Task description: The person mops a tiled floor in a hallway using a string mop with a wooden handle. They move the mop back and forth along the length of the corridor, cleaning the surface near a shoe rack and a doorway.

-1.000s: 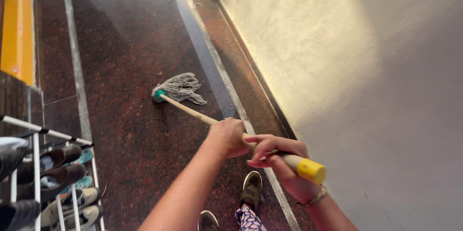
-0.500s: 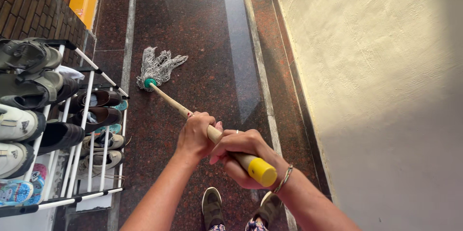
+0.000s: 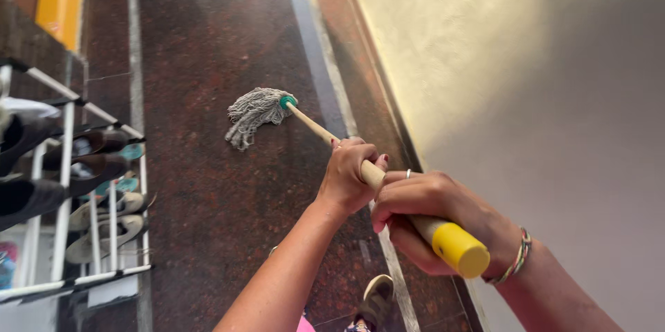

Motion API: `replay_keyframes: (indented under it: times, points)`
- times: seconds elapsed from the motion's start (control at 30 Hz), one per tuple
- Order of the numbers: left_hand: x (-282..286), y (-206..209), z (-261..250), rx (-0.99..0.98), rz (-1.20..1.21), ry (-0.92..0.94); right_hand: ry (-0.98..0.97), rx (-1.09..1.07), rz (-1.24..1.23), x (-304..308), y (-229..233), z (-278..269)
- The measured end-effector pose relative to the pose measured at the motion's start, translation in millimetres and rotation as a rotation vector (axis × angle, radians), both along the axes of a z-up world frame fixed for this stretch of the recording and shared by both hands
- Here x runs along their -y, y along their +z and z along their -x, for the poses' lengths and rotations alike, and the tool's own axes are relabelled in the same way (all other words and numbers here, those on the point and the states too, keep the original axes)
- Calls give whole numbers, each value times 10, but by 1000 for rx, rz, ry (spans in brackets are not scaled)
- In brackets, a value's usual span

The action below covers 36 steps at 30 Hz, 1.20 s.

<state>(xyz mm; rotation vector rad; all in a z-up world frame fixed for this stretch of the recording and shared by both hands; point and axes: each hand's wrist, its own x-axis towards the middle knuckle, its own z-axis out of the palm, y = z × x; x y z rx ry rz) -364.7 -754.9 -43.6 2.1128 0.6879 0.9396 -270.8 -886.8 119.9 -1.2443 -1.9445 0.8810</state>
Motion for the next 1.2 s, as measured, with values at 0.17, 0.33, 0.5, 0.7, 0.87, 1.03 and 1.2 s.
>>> replay_keyframes:
  times: [0.17,0.33,0.5,0.7,0.87,1.03,1.2]
  points:
    - [810,-33,-960,-26,-110,-305,-283,74,-171,1146,-168,-493]
    - [1439,93,-1596,-435,-205,-550,-516,112,-330,1996,-463,-989]
    - [2073,100,-1791,-612,-319,-623,-787,-261,-162,2765,-812,-992]
    - [2387,187,-1339,-937,-258,-605,-783,-615,-168,3006,-1029,-587]
    - [2154,-1,-216,-863,-215,-441,-554,-621,-133,2746,-1008,203]
    - [1924,-389,1154,-749,-201,-273,-415,-323,-145,2442,-1094,1303]
    - [2002,-534,2222,-524,-5,-53,-130,-126,-208,2253,-1141,2061]
